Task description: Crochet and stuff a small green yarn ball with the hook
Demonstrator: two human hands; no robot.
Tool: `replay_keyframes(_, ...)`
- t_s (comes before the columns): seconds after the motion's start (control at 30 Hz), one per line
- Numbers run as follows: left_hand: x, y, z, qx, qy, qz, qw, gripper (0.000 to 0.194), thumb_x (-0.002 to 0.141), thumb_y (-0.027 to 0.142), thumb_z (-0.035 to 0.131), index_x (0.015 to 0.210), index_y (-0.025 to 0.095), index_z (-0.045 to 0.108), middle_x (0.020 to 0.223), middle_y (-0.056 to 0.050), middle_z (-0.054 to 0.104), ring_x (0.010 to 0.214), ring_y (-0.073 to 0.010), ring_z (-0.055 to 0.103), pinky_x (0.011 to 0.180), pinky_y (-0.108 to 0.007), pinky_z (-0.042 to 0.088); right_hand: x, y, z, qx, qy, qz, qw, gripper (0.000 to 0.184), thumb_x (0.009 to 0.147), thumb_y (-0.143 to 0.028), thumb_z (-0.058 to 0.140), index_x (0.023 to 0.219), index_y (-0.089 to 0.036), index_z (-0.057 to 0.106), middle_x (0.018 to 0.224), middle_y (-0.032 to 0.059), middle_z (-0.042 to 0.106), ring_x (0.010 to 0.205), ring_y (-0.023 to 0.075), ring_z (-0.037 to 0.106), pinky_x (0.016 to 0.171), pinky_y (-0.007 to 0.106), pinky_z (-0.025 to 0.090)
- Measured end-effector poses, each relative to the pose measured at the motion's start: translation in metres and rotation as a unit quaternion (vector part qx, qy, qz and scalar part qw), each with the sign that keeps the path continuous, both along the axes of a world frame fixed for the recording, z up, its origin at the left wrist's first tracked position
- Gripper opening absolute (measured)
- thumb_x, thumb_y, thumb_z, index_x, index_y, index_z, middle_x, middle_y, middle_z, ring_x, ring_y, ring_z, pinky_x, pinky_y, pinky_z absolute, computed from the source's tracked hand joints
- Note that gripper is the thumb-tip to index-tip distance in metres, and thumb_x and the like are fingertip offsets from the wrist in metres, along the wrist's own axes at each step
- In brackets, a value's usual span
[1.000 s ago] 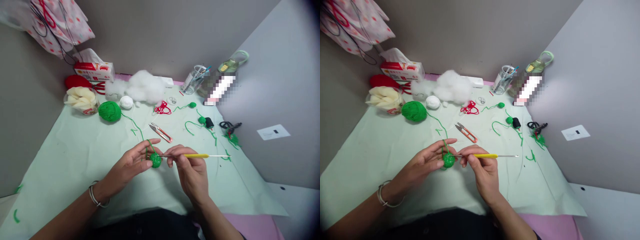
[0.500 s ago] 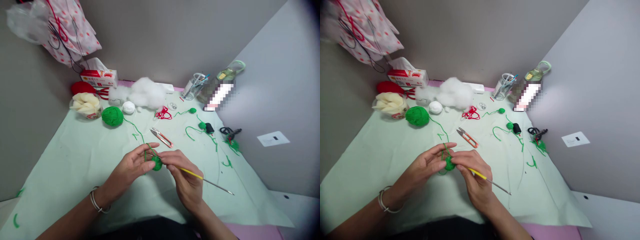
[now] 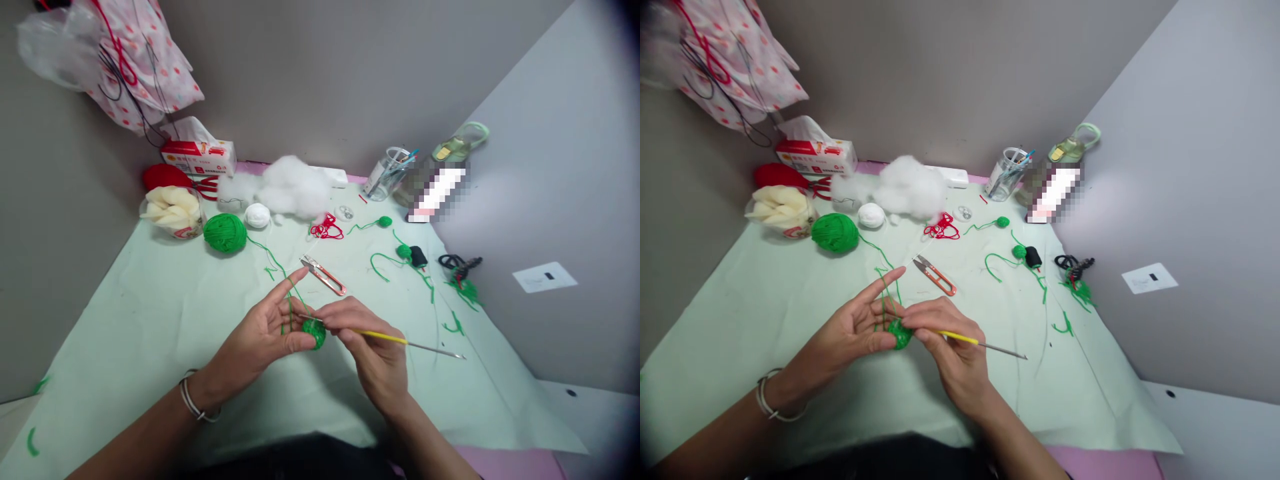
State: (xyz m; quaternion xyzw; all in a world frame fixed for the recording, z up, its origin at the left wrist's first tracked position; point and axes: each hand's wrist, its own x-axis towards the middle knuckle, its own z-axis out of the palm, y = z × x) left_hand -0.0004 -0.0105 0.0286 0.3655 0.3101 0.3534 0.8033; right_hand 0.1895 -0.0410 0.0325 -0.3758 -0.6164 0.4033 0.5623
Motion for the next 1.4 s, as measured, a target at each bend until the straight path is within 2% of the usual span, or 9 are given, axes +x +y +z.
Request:
replay_keyframes(0.2,0.002,0.003,0.001,0.0,0.0,-0.013,1.0,0.111,0.075,0.018,0.089,0.162,0.036,0.022,0.107,0.0,0.066,0.096,-0.0134,0.063,0.085,-0.025,0.049,0.008,0.0,0.002,0.021,-0.06,0.02,0.998,0.029,0.096,-0.012,0.064,0.115,-0.031,0.077,0.106,0.0036,0.075,0.101,0.018,0.068,0.087,0.034,0.056)
replay_keyframes(0.33,0.002,0.003,0.002,0.006,0.008,-0.012,1.0,0.105,0.077,0.019,0.087,0.161,0.036,0.026,0.109,-0.001,0.067,0.099,-0.0144,0.062,0.089,-0.026,0.048,0.012,-0.004,0.003,0.046,-0.124,0.028,0.991,0.038,0.094,-0.007,0.066,0.121,-0.031,0.075,0.115,0.0044,0.073,0.102,0.0173,0.067,0.088,0.032,0.055)
replay_keyframes(0.47,0.002,0.005,0.0,0.007,0.003,-0.025,1.0,0.098,0.079,0.028,0.086,0.161,0.031,0.03,0.103,-0.001,0.067,0.095,-0.0158,0.063,0.087,-0.028,0.047,0.014,-0.002,0.003,0.036,-0.138,0.027,0.989,0.037,0.095,-0.007,0.063,0.121,-0.031,0.074,0.111,0.0049,0.072,0.099,0.0168,0.067,0.084,0.031,0.056)
replay_keyframes(0.67,0.01,0.01,-0.013,0.005,0.016,-0.011,1.0,0.084,0.089,0.042,0.075,0.16,0.027,0.032,0.102,-0.004,0.068,0.094,-0.0181,0.063,0.089,-0.031,0.046,0.005,0.011,-0.008,0.022,-0.065,-0.028,0.997,0.026,0.095,-0.012,0.064,0.108,-0.029,0.079,0.096,0.0048,0.076,0.091,0.0179,0.07,0.079,0.031,0.057)
replay_keyframes(0.77,0.014,0.01,-0.021,-0.006,0.024,0.007,1.0,0.083,0.087,0.043,0.076,0.158,0.029,0.036,0.12,-0.008,0.068,0.113,-0.0218,0.061,0.104,-0.034,0.041,0.0,0.016,-0.015,-0.012,-0.025,-0.058,0.998,0.02,0.095,-0.016,0.066,0.102,-0.028,0.081,0.09,0.0048,0.077,0.086,0.0183,0.071,0.076,0.031,0.058)
replay_keyframes(0.83,0.014,0.011,-0.027,-0.007,0.018,0.007,1.0,0.088,0.08,0.044,0.083,0.155,0.03,0.04,0.124,-0.009,0.067,0.119,-0.0243,0.06,0.108,-0.036,0.04,-0.003,0.017,-0.018,-0.018,-0.013,-0.065,0.998,0.017,0.094,-0.019,0.068,0.1,-0.027,0.082,0.088,0.0049,0.077,0.084,0.0188,0.071,0.076,0.031,0.058)
replay_keyframes(0.93,0.013,0.012,-0.033,0.004,0.008,-0.003,1.0,0.099,0.066,0.046,0.093,0.152,0.029,0.046,0.113,-0.008,0.07,0.11,-0.0258,0.064,0.099,-0.036,0.045,-0.004,0.018,-0.02,-0.007,-0.013,-0.048,0.999,0.014,0.092,-0.023,0.071,0.099,-0.027,0.082,0.086,0.0054,0.078,0.082,0.0188,0.071,0.075,0.03,0.059)
replay_keyframes(1.07,0.011,0.011,-0.036,-0.013,0.009,0.014,1.0,0.093,0.068,0.042,0.093,0.15,0.029,0.05,0.102,-0.005,0.07,0.1,-0.0215,0.065,0.094,-0.032,0.046,-0.003,0.018,-0.023,0.017,-0.023,-0.029,0.999,0.016,0.091,-0.024,0.071,0.103,-0.028,0.082,0.088,0.0066,0.077,0.083,0.0192,0.072,0.074,0.029,0.06)
replay_keyframes(1.4,0.019,0.0,-0.054,-0.007,-0.044,0.005,0.999,0.094,0.069,0.043,0.092,0.151,0.028,0.049,0.106,-0.007,0.07,0.1,-0.0219,0.064,0.085,-0.029,0.046,-0.001,0.012,-0.025,0.071,-0.106,-0.052,0.99,0.03,0.096,-0.012,0.06,0.113,-0.028,0.079,0.093,0.0088,0.077,0.084,0.0187,0.073,0.07,0.029,0.06)
